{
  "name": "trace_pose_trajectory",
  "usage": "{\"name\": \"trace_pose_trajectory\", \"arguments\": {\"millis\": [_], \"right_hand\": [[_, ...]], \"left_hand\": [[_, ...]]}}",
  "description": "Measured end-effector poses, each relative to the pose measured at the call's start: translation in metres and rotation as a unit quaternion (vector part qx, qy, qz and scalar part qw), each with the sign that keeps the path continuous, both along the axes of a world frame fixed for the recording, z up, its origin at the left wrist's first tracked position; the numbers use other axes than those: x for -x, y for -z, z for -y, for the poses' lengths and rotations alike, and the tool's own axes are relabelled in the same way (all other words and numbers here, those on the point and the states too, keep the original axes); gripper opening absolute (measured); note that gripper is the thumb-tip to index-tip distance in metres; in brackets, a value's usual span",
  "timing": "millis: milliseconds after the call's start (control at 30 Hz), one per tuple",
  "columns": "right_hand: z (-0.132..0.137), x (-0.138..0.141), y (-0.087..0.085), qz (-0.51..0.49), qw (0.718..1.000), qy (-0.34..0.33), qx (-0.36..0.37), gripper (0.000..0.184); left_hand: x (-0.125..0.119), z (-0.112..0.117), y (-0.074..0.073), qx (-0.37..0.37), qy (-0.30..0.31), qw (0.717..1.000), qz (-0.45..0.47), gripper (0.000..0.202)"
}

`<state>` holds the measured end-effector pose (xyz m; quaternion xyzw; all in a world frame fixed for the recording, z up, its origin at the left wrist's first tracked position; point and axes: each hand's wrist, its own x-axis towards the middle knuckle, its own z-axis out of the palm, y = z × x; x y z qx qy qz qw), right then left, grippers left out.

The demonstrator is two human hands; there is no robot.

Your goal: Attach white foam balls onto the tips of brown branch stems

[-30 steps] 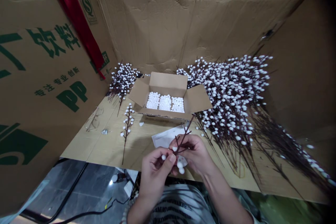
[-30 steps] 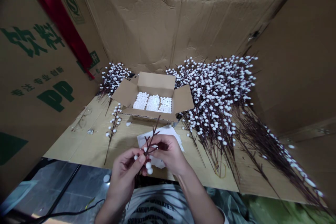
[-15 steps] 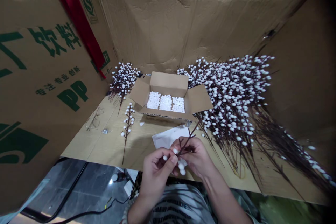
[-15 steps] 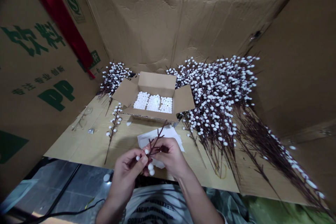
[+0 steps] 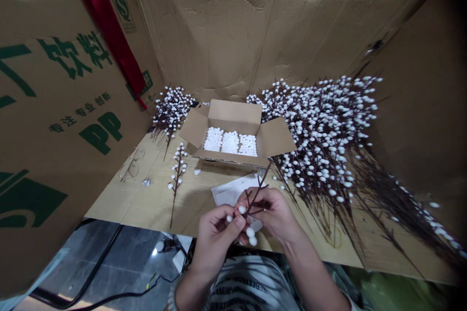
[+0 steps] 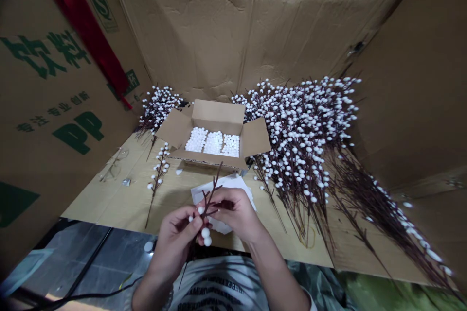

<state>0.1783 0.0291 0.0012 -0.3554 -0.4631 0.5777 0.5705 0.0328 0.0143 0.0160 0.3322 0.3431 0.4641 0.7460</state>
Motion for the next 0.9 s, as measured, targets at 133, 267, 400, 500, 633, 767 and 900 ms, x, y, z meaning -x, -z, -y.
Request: {"name": "trace_pose_trajectory", "arguments": {"millis": [133, 267, 400, 500, 633, 767, 900], "right_hand": [[-0.006, -0.005, -0.009, 0.056, 0.997, -0.043, -0.026, 0.016], [-0.012, -0.009, -0.015, 0.085, 0.99, -0.088, -0.074, 0.011], [-0.014, -0.01, -0.014, 0.065, 0.993, -0.064, -0.068, 0.014], [-0.012, -0.013, -0.013, 0.035, 0.998, 0.011, -0.06, 0.014], [0.003, -0.027, -0.017, 0.081, 0.988, 0.104, -0.075, 0.008], [0.032, -0.074, -0.019, 0.143, 0.941, 0.293, -0.093, 0.006], [0.066, -0.166, -0.016, 0.248, 0.731, 0.634, -0.047, 0.026]], "left_hand": [[-0.002, -0.001, -0.006, 0.064, 0.029, 0.997, 0.039, 0.035], [-0.003, -0.002, -0.009, 0.115, 0.04, 0.991, 0.063, 0.037], [-0.002, -0.003, -0.01, 0.136, 0.044, 0.987, 0.069, 0.038], [-0.001, -0.003, -0.011, 0.143, 0.039, 0.987, 0.063, 0.04], [-0.002, -0.004, -0.013, 0.135, 0.035, 0.989, 0.043, 0.042], [-0.006, -0.006, -0.012, 0.135, 0.032, 0.99, 0.026, 0.043], [-0.012, -0.011, -0.012, 0.132, 0.034, 0.991, 0.014, 0.043]]}}
